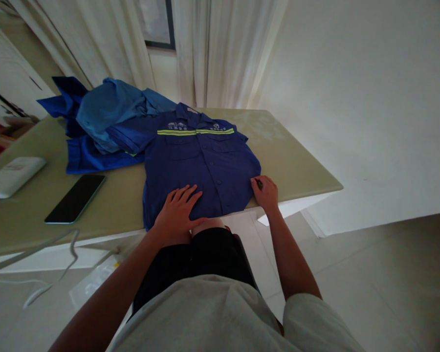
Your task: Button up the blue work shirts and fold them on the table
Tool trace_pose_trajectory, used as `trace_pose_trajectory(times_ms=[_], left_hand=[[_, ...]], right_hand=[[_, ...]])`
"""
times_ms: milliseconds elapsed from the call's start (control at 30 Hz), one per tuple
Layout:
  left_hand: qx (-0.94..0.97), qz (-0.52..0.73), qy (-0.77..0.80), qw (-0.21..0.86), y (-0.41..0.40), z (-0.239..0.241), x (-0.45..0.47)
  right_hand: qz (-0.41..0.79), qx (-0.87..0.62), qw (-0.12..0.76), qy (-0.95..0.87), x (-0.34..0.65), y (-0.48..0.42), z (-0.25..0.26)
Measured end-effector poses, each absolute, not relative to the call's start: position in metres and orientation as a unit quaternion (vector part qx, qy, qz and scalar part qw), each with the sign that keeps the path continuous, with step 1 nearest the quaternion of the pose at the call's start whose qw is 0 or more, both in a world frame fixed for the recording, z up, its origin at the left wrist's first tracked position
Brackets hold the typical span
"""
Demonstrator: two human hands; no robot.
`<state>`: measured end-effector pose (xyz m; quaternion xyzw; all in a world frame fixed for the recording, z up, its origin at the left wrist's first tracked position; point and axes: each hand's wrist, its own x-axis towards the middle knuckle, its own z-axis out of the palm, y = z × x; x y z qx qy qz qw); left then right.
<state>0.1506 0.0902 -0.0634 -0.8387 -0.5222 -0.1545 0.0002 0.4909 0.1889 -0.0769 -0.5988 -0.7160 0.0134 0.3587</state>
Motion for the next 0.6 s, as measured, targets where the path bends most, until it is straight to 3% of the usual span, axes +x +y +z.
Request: trace_pose_trajectory(times_ms=[600], left_hand=[[-0.842,-0.127,-0.524,0.020,0.0894,-0.0670,0.1482]], right_hand=[[0.025,-0.623,0.351,-0.699,0.4850,0.1824,-0.0756]])
